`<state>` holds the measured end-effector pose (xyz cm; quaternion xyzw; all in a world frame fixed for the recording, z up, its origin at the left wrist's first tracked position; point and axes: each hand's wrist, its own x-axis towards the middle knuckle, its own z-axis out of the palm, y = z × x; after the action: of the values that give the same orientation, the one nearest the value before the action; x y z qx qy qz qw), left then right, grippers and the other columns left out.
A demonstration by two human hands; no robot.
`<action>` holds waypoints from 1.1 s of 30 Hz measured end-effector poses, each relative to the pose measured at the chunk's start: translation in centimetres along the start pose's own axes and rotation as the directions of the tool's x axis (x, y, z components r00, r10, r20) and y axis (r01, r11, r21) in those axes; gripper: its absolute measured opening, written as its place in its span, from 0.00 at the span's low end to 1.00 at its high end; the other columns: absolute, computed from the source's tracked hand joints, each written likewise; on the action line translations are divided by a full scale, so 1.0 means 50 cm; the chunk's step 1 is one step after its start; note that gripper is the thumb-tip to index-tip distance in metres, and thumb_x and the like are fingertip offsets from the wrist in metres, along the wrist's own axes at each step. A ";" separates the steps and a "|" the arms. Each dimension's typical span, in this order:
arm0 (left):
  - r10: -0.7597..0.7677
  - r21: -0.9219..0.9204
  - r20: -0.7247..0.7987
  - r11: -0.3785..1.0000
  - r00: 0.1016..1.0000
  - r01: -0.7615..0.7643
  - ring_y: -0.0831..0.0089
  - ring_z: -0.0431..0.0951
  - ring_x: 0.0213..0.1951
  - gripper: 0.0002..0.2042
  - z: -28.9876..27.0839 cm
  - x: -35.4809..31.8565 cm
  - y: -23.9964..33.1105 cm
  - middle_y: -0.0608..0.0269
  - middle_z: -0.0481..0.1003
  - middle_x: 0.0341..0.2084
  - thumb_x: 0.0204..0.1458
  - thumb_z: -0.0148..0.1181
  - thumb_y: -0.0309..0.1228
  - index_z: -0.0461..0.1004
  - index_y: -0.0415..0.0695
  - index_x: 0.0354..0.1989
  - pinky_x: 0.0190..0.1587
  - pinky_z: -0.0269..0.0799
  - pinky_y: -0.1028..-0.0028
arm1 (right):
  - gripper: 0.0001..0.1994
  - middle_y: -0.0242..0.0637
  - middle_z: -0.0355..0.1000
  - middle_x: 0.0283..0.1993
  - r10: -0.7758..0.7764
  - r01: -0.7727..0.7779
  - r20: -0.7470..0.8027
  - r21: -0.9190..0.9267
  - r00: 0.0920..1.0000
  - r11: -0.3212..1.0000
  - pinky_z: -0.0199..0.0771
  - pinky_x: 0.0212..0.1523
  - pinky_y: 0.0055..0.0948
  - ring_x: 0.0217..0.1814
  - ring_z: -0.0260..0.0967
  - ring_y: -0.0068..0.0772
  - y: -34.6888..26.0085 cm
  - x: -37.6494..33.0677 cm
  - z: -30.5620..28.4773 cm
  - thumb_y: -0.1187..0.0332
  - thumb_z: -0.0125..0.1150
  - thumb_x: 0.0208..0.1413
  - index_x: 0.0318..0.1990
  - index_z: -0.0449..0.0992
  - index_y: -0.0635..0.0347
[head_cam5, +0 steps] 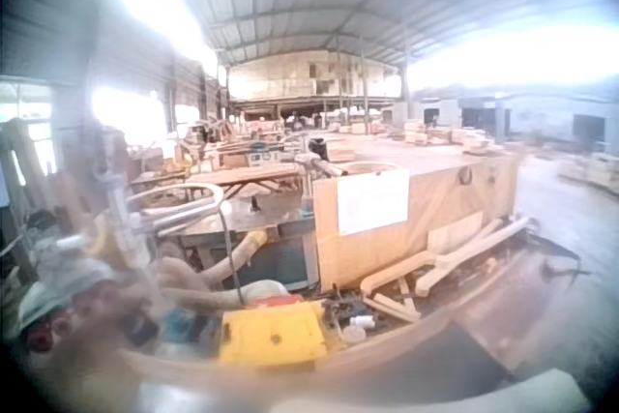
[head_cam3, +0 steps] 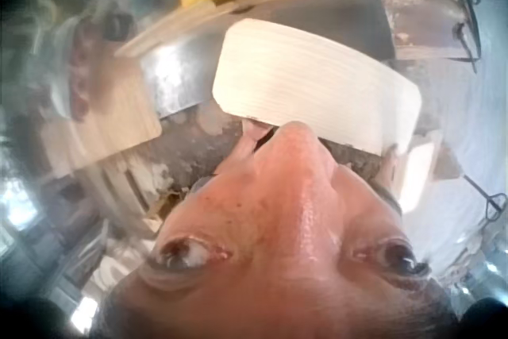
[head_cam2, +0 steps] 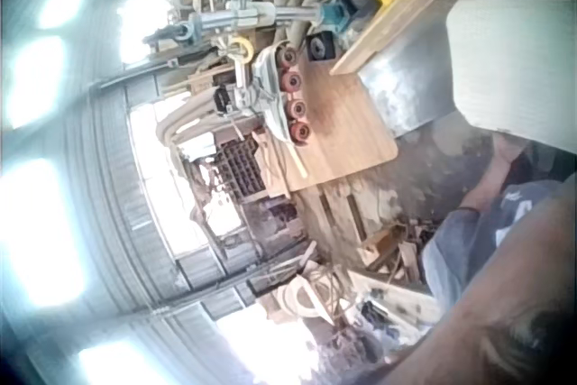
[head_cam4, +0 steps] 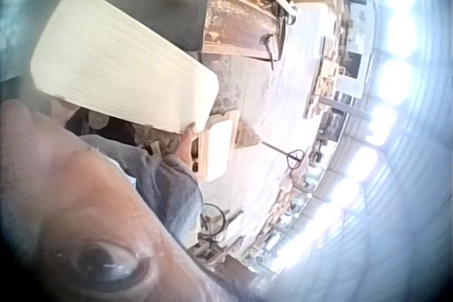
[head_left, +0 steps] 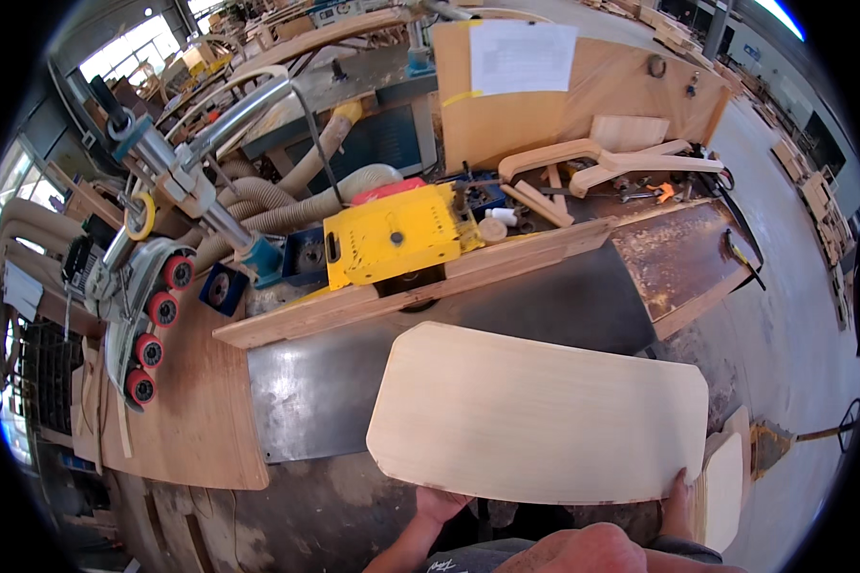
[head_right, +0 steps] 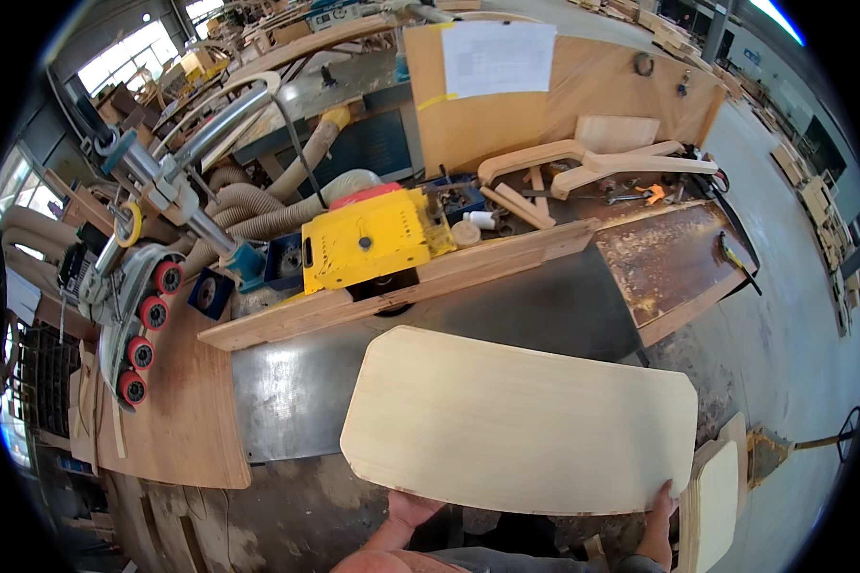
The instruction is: The person assembles a wooden frame onto a white rectangular base. They use a hammer to tap the frame into place and a ratchet strap to secure the assembly. The person works at a cluttered workbench in a workshop.
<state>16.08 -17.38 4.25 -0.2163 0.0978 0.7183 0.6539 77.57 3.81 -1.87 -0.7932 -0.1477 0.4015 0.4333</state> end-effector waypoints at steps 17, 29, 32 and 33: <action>0.228 0.477 -0.039 0.860 0.973 -0.182 0.53 0.74 0.59 0.24 0.270 0.100 -0.375 0.51 0.70 0.60 0.60 0.57 0.33 0.65 0.40 0.64 0.58 0.75 0.47 | 0.26 0.41 0.71 0.51 -0.346 0.335 0.227 0.087 0.911 0.938 0.82 0.34 0.39 0.46 0.75 0.36 -0.508 0.034 0.050 0.64 0.63 0.59 0.60 0.60 0.60; 0.200 0.668 0.024 0.726 0.979 -0.165 0.56 0.76 0.56 0.27 0.372 0.184 -0.571 0.54 0.73 0.56 0.53 0.60 0.25 0.64 0.40 0.64 0.55 0.78 0.54 | 0.27 0.44 0.74 0.46 -0.185 0.178 0.167 0.055 0.968 0.982 0.80 0.27 0.32 0.35 0.77 0.33 -0.510 0.187 -0.141 0.60 0.64 0.58 0.59 0.63 0.65; 0.167 0.683 0.072 0.710 0.983 -0.171 0.56 0.76 0.55 0.30 0.419 0.256 -0.604 0.53 0.73 0.55 0.50 0.62 0.25 0.63 0.40 0.64 0.56 0.77 0.53 | 0.29 0.46 0.74 0.47 -0.076 0.133 0.247 -0.219 0.966 0.967 0.79 0.25 0.31 0.34 0.77 0.32 -0.603 0.177 -0.183 0.56 0.65 0.57 0.57 0.64 0.70; 0.125 0.689 0.081 0.710 0.989 -0.145 0.55 0.76 0.55 0.31 0.434 0.300 -0.619 0.53 0.73 0.54 0.49 0.63 0.24 0.63 0.40 0.64 0.57 0.76 0.53 | 0.35 0.52 0.74 0.50 -0.022 0.139 0.193 -0.616 0.981 0.776 0.82 0.40 0.40 0.44 0.78 0.41 -0.642 0.230 -0.219 0.54 0.68 0.54 0.59 0.63 0.73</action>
<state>41.72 9.14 21.33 0.0618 0.3657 0.6783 0.6344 96.89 22.95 21.46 -0.8467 -0.3439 0.3784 0.1473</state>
